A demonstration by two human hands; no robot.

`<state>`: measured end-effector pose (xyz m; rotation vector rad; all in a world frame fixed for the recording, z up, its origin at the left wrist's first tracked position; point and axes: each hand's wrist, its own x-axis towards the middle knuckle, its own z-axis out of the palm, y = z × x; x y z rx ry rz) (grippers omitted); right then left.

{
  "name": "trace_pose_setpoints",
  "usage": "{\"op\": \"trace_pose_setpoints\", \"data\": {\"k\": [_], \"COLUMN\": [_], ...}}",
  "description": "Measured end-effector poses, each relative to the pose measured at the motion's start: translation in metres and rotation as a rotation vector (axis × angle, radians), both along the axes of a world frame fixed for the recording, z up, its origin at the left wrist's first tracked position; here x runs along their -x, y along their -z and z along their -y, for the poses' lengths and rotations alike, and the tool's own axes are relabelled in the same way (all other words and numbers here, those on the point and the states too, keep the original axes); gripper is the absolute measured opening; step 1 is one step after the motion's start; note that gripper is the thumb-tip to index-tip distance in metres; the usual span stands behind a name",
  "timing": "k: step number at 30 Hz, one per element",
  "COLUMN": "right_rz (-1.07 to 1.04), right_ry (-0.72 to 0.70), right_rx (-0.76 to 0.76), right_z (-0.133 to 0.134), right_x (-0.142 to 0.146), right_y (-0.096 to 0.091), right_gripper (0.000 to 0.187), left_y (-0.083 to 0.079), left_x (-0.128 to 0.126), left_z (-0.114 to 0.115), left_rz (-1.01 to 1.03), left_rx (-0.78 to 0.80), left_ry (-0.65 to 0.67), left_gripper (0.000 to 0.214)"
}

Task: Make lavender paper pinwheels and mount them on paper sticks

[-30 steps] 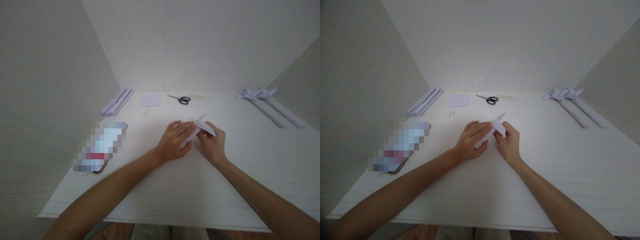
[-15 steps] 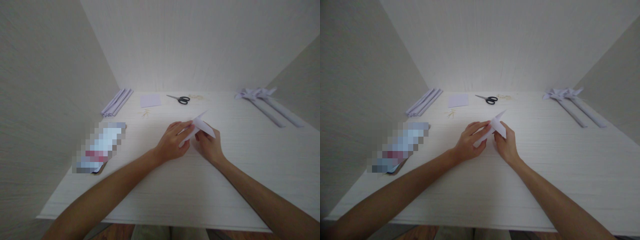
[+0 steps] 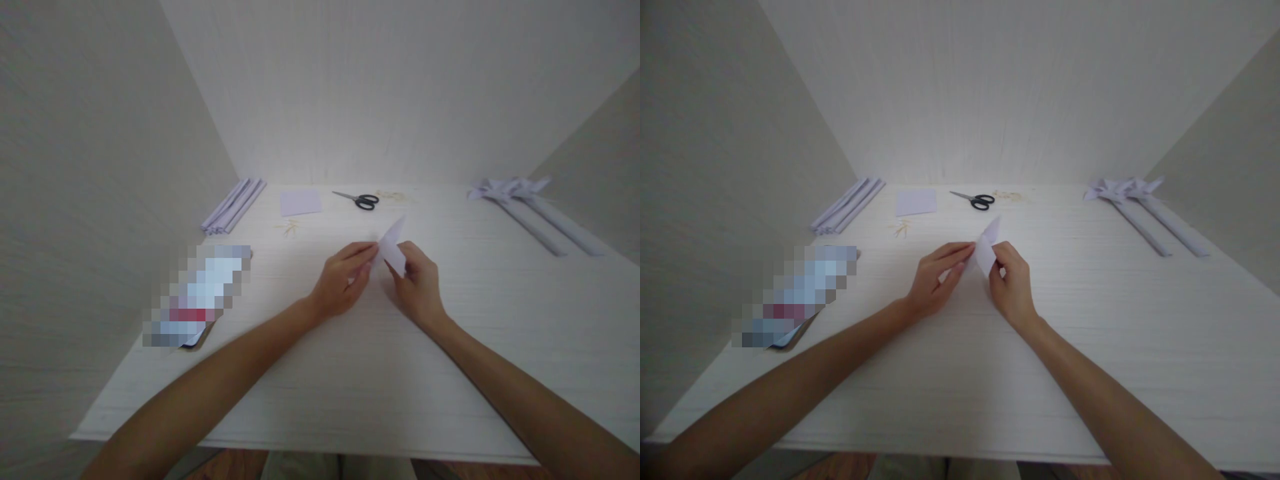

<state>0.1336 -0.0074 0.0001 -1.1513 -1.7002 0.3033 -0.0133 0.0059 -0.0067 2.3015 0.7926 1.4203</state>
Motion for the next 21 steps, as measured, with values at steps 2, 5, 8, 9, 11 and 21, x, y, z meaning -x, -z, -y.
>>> {"op": "trace_pose_setpoints", "data": {"k": [2, 5, 8, 9, 11, 21], "right_rz": [0.035, 0.042, -0.002, -0.018, -0.039, -0.078], "right_ry": [-0.016, 0.012, 0.036, 0.034, 0.018, -0.052], "right_rx": [-0.023, -0.028, -0.038, -0.04, -0.04, 0.019], "right_z": [-0.0008, -0.0001, 0.0009, 0.0012, 0.0017, 0.0027], "right_x": [-0.0002, -0.0003, 0.0, 0.0002, 0.0007, -0.0002], "right_y": [0.0002, 0.0003, 0.0016, 0.0022, 0.0033, 0.0025], "right_gripper": [0.02, 0.017, 0.011, 0.011, 0.013, 0.01], "left_y": [-0.0012, -0.0013, -0.0001, 0.0004, 0.0012, 0.0041], "left_x": [-0.0006, -0.0012, 0.0, 0.0007, 0.0024, 0.0077], "left_z": [-0.0033, -0.0069, -0.0081, -0.0083, -0.0086, -0.0084], "left_rz": [0.031, 0.015, 0.006, 0.002, -0.022, -0.12], "left_rx": [0.103, 0.159, 0.143, 0.128, 0.087, -0.007], "left_ry": [-0.047, -0.098, -0.142, -0.148, -0.152, -0.099], "left_gripper": [0.027, 0.023, 0.016, 0.014, 0.013, 0.016]}}
